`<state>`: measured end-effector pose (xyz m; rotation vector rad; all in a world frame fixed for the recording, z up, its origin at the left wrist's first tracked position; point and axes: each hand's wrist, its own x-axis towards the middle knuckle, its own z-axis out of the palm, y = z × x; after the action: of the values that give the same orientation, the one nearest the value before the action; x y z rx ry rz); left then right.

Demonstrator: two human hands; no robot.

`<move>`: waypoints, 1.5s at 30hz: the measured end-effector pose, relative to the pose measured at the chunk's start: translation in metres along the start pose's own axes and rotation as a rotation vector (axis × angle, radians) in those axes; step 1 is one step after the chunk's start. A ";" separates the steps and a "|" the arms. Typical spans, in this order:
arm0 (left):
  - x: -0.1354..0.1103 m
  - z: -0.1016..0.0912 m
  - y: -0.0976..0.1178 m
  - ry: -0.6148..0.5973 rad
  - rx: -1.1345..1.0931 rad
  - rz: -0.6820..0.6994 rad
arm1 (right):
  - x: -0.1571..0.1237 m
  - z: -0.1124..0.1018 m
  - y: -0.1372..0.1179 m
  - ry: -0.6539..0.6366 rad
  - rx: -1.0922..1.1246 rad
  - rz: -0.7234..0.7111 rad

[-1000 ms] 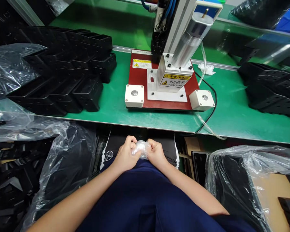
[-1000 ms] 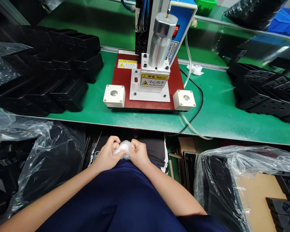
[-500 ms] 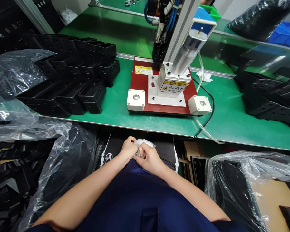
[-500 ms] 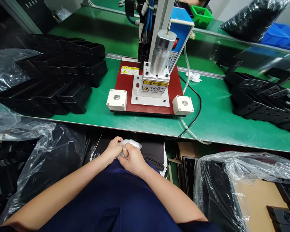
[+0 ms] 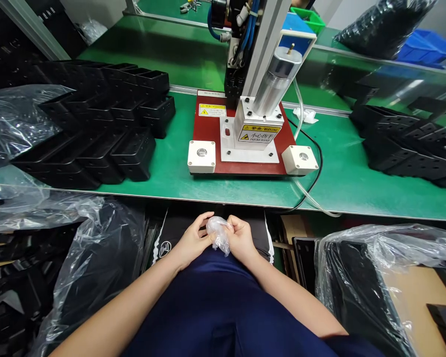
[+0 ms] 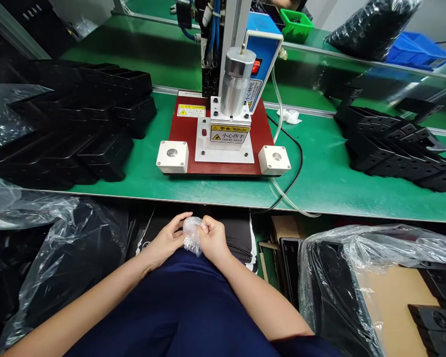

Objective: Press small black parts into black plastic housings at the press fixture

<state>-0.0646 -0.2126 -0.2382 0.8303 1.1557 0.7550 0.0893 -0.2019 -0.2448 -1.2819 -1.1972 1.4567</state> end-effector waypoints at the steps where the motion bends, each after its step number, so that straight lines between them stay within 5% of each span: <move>1: 0.001 0.000 0.000 -0.056 -0.027 0.012 | -0.001 0.000 -0.003 -0.008 0.007 -0.006; 5: 0.000 -0.003 0.001 -0.111 0.056 0.118 | -0.008 -0.003 -0.013 -0.099 0.024 -0.006; 10: 0.006 0.000 -0.006 0.119 0.380 0.175 | -0.019 0.002 -0.015 -0.248 -0.020 0.013; 15: 0.023 0.009 -0.012 0.249 0.543 0.198 | -0.017 0.008 -0.010 -0.218 -0.071 0.030; 20: 0.025 0.002 -0.013 -0.021 0.163 0.018 | -0.006 -0.002 0.000 -0.135 0.061 0.093; 24: 0.016 -0.004 -0.010 -0.242 0.001 0.013 | -0.002 -0.008 0.012 -0.004 0.143 0.120; 28: 0.016 0.002 -0.009 -0.147 0.245 0.128 | 0.002 -0.007 0.017 0.068 0.162 0.096; 36: 0.024 0.011 -0.014 0.042 0.634 0.222 | -0.016 -0.011 0.005 -0.095 -0.015 -0.052; 41: 0.042 0.028 -0.022 0.028 0.804 0.310 | -0.030 -0.015 0.001 -0.062 -0.233 -0.155; 45: 0.057 0.039 -0.022 -0.063 0.730 0.167 | -0.041 -0.031 0.002 0.064 -0.328 -0.149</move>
<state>-0.0120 -0.1812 -0.2761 1.5602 1.3308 0.4233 0.1250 -0.2379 -0.2392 -1.4095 -1.4986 1.1362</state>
